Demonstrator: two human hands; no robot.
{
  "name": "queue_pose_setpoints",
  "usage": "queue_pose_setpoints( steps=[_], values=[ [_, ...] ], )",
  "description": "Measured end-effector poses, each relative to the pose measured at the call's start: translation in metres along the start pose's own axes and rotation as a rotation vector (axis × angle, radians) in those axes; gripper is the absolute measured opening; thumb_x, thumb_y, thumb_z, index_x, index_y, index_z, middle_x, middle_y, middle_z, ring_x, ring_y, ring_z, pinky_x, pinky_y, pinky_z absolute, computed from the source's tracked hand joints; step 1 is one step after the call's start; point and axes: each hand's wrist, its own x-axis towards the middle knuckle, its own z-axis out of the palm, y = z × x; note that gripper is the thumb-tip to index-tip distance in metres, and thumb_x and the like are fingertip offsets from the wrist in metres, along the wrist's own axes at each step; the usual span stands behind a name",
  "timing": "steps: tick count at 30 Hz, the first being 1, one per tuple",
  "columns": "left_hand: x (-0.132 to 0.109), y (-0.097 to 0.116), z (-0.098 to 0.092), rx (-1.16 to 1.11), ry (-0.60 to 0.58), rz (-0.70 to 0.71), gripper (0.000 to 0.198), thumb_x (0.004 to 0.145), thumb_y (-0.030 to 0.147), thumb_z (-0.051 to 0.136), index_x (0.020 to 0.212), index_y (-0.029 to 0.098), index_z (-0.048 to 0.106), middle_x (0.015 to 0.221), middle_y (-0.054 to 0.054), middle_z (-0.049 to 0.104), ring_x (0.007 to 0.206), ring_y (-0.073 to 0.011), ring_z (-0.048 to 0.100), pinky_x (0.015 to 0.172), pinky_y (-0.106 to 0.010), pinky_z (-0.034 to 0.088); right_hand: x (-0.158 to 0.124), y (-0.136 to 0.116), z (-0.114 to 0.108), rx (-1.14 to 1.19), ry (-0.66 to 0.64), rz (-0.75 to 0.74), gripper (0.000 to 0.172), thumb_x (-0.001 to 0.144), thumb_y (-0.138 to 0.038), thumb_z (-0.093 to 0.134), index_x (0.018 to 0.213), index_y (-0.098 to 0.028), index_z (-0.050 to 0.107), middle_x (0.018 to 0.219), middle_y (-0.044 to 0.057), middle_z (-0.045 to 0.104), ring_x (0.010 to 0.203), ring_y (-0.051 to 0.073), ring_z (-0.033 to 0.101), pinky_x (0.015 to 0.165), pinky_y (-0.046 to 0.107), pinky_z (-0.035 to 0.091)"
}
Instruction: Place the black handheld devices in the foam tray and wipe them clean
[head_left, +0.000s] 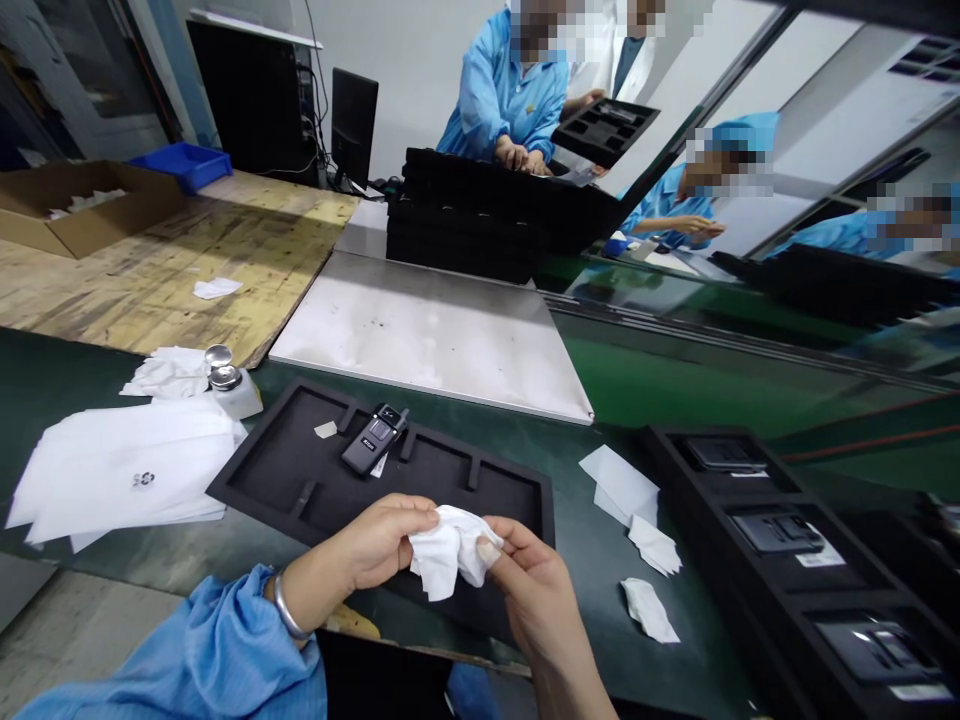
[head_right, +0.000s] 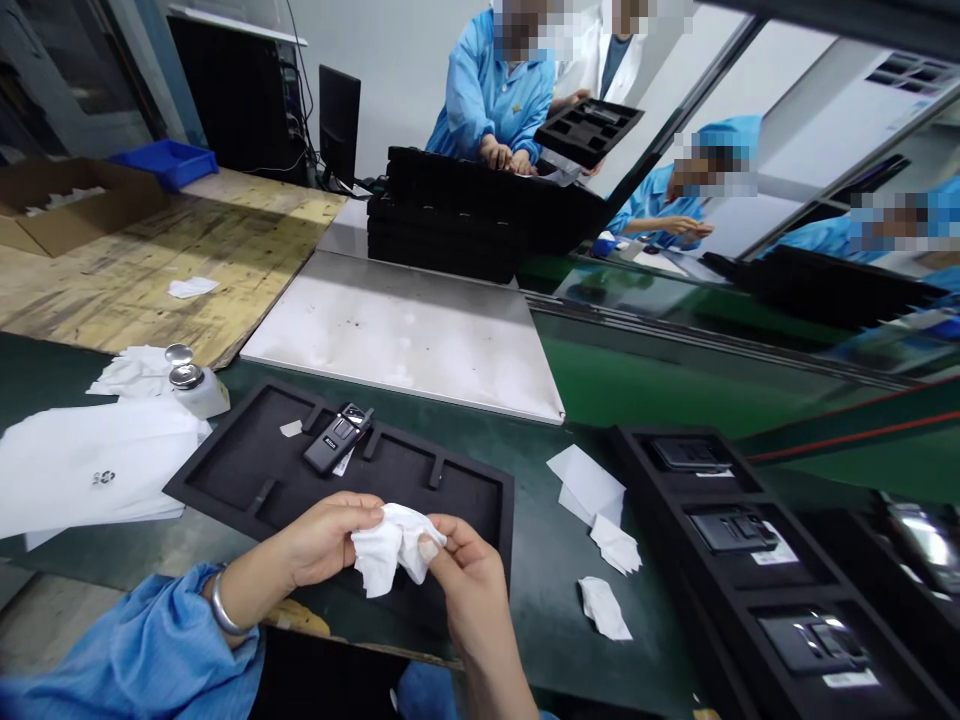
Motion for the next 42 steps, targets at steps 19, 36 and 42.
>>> queue_pose_setpoints(
  steps=[19,36,42],
  values=[
    [-0.002,-0.002,-0.007,0.341,0.315,0.531,0.030,0.073,0.037,0.079,0.093,0.016,0.069,0.097,-0.008,0.068,0.092,-0.0199,0.062,0.084,-0.030,0.047,0.006,0.012,0.014,0.110,0.157,-0.048,0.038,0.056,-0.039,0.091,0.081,-0.017,0.072,0.068,0.004,0.068,0.054,0.012,0.056,0.052,0.020,0.046],
    [-0.022,0.000,-0.036,1.053,0.185,0.524,0.058,0.097,0.026,0.041,0.152,0.016,0.024,0.092,-0.005,0.071,0.079,-0.0187,0.064,0.071,-0.030,0.050,0.042,0.021,0.037,-0.712,-0.013,-0.702,0.016,0.087,-0.032,0.066,0.093,-0.022,0.076,0.090,0.006,0.072,0.079,0.019,0.069,0.070,0.026,0.057],
    [-0.030,0.012,-0.071,1.765,0.326,0.838,0.044,0.092,0.016,0.048,0.136,0.012,0.050,0.141,-0.012,0.053,0.133,-0.0282,0.045,0.110,-0.044,0.041,0.127,-0.015,0.060,-0.982,-0.043,-0.982,0.018,0.094,-0.026,0.056,0.100,-0.019,0.072,0.096,0.008,0.070,0.086,0.020,0.066,0.078,0.033,0.056]
  ],
)
